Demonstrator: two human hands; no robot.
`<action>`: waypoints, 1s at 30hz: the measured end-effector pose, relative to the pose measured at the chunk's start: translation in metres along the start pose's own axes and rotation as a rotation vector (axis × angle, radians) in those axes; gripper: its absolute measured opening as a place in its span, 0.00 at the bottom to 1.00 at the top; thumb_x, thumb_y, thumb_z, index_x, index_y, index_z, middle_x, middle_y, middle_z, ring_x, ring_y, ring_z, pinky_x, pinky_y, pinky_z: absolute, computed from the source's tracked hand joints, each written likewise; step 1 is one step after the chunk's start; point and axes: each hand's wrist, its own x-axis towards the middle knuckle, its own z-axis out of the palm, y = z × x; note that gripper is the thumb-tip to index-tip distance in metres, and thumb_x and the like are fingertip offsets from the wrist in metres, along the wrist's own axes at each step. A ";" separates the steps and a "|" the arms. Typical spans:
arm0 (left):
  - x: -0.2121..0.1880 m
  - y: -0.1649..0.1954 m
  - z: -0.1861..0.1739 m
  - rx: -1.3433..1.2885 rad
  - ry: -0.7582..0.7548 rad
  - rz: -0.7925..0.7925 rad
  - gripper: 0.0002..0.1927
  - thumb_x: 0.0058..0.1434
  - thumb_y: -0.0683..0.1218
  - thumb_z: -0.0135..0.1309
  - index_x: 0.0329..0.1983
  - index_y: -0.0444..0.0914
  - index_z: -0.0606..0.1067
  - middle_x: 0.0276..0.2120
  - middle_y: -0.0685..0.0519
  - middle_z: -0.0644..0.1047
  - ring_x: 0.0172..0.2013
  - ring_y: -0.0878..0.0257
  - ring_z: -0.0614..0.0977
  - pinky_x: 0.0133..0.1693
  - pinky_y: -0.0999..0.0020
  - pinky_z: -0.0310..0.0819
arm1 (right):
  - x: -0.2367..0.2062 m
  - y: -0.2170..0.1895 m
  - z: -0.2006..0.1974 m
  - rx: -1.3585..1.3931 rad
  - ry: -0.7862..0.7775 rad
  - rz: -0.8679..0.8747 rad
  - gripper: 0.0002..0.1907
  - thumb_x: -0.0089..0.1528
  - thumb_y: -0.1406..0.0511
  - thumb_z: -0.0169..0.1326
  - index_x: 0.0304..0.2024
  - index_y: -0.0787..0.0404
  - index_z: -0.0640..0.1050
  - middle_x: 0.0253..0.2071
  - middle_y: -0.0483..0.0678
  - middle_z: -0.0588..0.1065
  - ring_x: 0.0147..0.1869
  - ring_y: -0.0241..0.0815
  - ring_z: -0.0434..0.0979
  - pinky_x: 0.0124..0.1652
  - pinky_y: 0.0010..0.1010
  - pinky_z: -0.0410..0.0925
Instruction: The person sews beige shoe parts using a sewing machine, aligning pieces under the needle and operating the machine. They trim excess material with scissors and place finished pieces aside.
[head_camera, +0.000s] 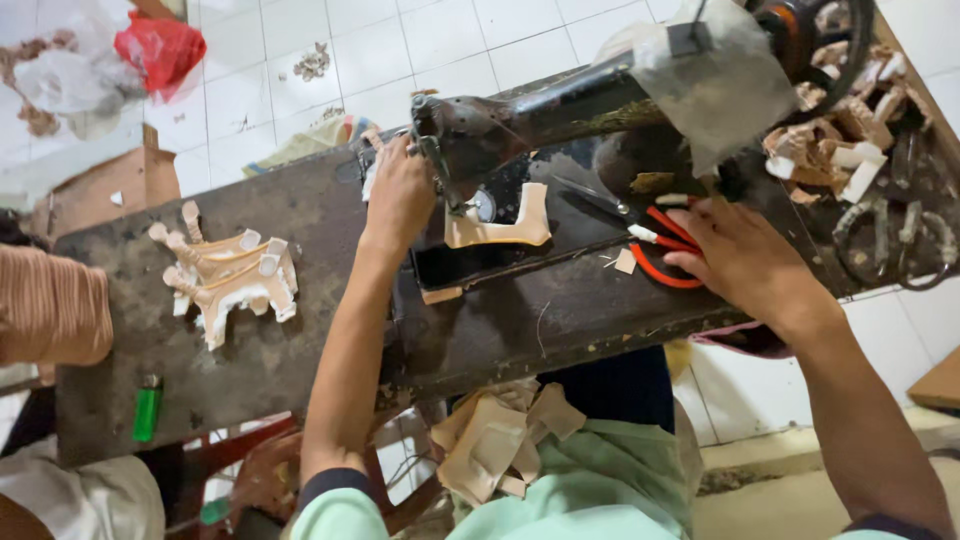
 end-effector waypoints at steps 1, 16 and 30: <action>0.006 -0.006 0.004 -0.001 -0.063 0.004 0.09 0.59 0.39 0.57 0.43 0.33 0.77 0.49 0.38 0.76 0.54 0.40 0.75 0.58 0.48 0.68 | -0.003 0.007 0.006 -0.035 0.004 -0.059 0.31 0.61 0.51 0.56 0.63 0.56 0.70 0.51 0.55 0.77 0.52 0.61 0.80 0.51 0.47 0.74; 0.011 0.009 -0.009 -0.135 0.058 -0.007 0.11 0.59 0.44 0.63 0.42 0.34 0.80 0.44 0.43 0.81 0.49 0.40 0.77 0.55 0.48 0.68 | 0.058 0.000 -0.009 0.181 -0.802 0.244 0.39 0.71 0.50 0.42 0.81 0.51 0.49 0.35 0.55 0.78 0.32 0.55 0.82 0.38 0.48 0.72; 0.003 -0.003 0.005 -0.082 0.091 -0.003 0.07 0.57 0.40 0.60 0.39 0.34 0.79 0.43 0.41 0.79 0.46 0.39 0.75 0.51 0.48 0.69 | 0.118 -0.056 0.067 0.163 -0.198 -0.131 0.36 0.55 0.36 0.59 0.34 0.63 0.79 0.27 0.60 0.77 0.33 0.62 0.81 0.38 0.51 0.73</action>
